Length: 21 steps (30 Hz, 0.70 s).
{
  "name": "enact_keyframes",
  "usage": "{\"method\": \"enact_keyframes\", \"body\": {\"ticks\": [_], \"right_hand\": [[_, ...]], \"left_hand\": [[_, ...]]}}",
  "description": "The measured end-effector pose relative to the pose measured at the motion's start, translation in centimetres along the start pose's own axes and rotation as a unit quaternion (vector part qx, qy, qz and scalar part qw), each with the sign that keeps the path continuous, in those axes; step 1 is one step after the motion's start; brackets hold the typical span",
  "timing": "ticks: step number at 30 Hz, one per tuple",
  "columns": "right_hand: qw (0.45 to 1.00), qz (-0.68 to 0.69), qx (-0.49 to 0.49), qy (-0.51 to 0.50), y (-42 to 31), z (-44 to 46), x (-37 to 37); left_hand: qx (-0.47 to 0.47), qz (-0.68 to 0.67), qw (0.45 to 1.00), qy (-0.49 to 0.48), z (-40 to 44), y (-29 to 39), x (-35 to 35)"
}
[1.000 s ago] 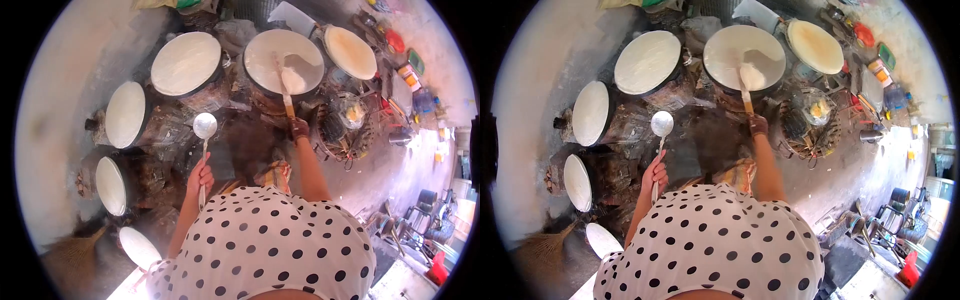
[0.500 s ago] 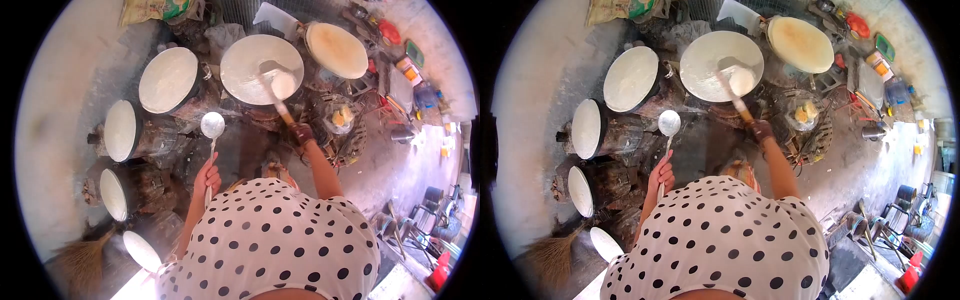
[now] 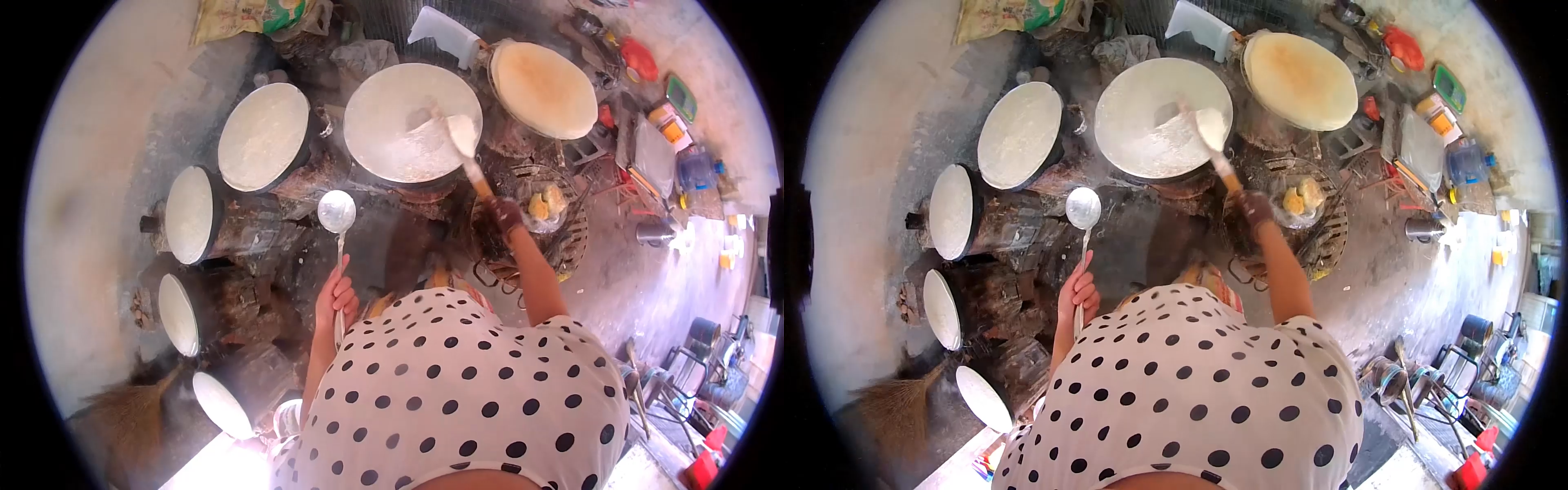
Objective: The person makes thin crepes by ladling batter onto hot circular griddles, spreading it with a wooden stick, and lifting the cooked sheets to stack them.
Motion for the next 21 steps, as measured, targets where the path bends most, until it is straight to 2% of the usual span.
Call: {"method": "enact_keyframes", "body": {"ticks": [2,3,5,6,8,9,10,11,12,14,15,16,17,19,21], "right_hand": [[0.984,-0.168,0.011,0.06,2.0,3.5,1.6],[0.996,-0.078,-0.022,0.047,1.4,4.2,5.2],[0.998,0.015,-0.055,0.034,-0.6,5.6,8.3],[0.99,0.14,-0.019,0.029,-1.7,6.6,7.7],[0.965,0.262,0.021,0.027,-4.5,6.1,7.9],[0.938,0.257,0.118,0.203,-6.4,3.7,10.3],[0.872,0.241,0.212,0.37,-7.9,0.6,12.6],[0.869,0.24,0.217,0.373,-8.0,0.6,10.6],[0.846,0.375,0.099,0.366,-5.2,2.1,5.8],[0.796,0.498,-0.026,0.343,-4.2,2.9,2.0],[0.866,0.391,-0.047,0.308,-6.0,3.4,0.9],[0.938,0.235,-0.028,0.252,-9.4,3.3,2.1],[0.971,0.138,0.002,0.197,-12.0,3.5,2.8],[0.992,0.054,0.047,0.101,-13.7,3.1,5.5],[0.986,0.153,-0.006,0.063,-12.5,0.4,9.0]], "left_hand": [[-0.009,-0.003,1.0,-0.005,0.1,-0.1,0.3],[-0.005,-0.009,1.0,-0.012,0.3,-0.3,0.5],[-0.003,-0.013,1.0,-0.019,0.2,-0.5,0.3],[-0.003,-0.004,1.0,-0.006,0.2,-0.6,0.1],[-0.006,0.006,1.0,0.004,0.0,-0.5,0.0],[-0.007,0.012,1.0,-0.004,0.0,-0.5,0.0],[-0.009,0.017,1.0,-0.014,0.0,-0.4,-0.1],[-0.015,0.016,1.0,-0.017,-0.1,-0.2,-0.1],[-0.022,0.02,0.999,-0.025,-0.3,-0.1,-0.1],[-0.026,0.025,0.999,-0.03,-0.3,-0.1,0.2],[-0.012,0.032,0.999,-0.033,-0.1,-0.3,0.7],[0.001,0.04,0.999,-0.036,0.1,-0.4,1.0],[0.005,0.042,0.999,-0.033,0.1,-0.4,1.1],[0.031,0.059,0.998,-0.023,0.3,-0.4,1.0],[0.027,0.059,0.997,-0.04,0.0,0.0,0.5]]}}
Point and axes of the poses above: each hand's wrist, its own z-axis towards the middle knuckle, its own x-axis out of the back of the hand, y = z × x, the point moved 7 cm from there along z, towards the middle knuckle, and after that the axes turned 3 degrees about z, right-handed, at the moved point
